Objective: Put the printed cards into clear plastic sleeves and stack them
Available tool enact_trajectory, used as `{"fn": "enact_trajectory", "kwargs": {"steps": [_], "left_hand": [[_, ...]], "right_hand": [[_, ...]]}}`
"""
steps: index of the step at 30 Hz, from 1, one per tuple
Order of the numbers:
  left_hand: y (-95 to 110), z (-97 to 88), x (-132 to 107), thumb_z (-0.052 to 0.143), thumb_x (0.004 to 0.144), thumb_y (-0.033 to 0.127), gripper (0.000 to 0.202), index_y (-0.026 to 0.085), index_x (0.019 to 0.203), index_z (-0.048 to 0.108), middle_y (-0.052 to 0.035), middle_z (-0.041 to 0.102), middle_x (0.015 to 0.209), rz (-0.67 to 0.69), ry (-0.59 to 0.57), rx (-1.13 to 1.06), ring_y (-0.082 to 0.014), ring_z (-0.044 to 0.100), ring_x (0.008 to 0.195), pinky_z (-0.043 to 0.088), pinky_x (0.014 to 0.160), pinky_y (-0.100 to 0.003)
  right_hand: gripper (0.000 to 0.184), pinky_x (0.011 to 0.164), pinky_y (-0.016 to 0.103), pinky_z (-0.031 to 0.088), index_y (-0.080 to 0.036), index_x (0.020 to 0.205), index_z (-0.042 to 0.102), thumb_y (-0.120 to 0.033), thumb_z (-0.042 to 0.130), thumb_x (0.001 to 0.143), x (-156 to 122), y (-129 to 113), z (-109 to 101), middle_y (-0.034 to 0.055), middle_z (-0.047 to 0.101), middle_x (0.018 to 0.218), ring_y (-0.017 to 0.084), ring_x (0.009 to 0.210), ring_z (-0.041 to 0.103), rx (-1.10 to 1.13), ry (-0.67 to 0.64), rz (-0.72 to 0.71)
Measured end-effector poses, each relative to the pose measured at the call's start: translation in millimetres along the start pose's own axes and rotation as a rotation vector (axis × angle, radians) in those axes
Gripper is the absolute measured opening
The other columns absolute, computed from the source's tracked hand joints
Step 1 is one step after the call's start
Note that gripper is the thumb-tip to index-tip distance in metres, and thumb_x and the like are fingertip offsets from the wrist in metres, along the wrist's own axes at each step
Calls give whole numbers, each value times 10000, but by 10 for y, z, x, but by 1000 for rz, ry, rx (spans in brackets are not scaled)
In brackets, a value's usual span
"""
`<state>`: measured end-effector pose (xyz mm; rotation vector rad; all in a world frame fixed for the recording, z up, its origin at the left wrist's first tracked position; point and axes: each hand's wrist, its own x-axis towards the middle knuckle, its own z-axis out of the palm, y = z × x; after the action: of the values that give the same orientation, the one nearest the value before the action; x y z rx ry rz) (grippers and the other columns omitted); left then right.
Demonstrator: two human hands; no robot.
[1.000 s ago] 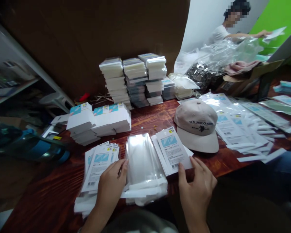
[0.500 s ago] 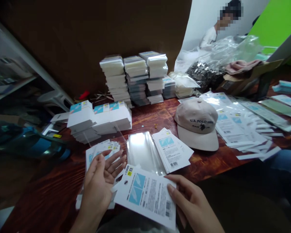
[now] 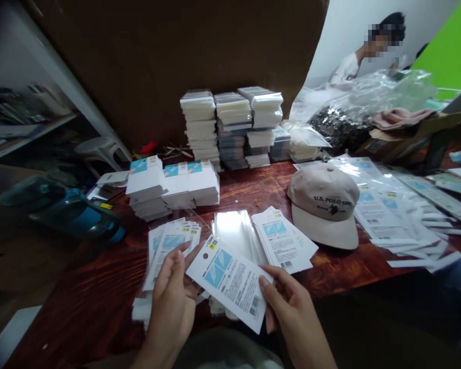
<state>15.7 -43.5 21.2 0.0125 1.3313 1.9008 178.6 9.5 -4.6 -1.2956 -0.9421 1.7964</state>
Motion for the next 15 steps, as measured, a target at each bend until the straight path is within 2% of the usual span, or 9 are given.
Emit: {"fn": "enact_trajectory", "kwargs": {"steps": [3,10,15], "left_hand": [[-76,-39,-23,592,873,440,299,247,1097,545,-39,731,988,48,-4,58,-179,699,902,546,759,-281],[-154,-64,-110,584,873,458,336,251,1133,538,-60,698,1110,78,-43,129,-218,646,1071,511,896,-326],[-249,-17,-265,628,837,463,417,200,1156,574,-123,701,1147,-42,-159,166,-279,634,1105,509,921,-372]], "right_hand": [[407,324,170,331,-152,984,698,-409,816,691,-10,8,54,-34,584,486,60,315,437,-11,-18,-10],[399,359,176,346,-162,1043,674,-384,794,734,-73,38,246,-53,587,501,45,320,420,99,-15,-26],[455,436,168,437,-196,1087,604,-341,818,713,-164,55,464,-76,612,567,61,400,531,259,60,-88]]}}
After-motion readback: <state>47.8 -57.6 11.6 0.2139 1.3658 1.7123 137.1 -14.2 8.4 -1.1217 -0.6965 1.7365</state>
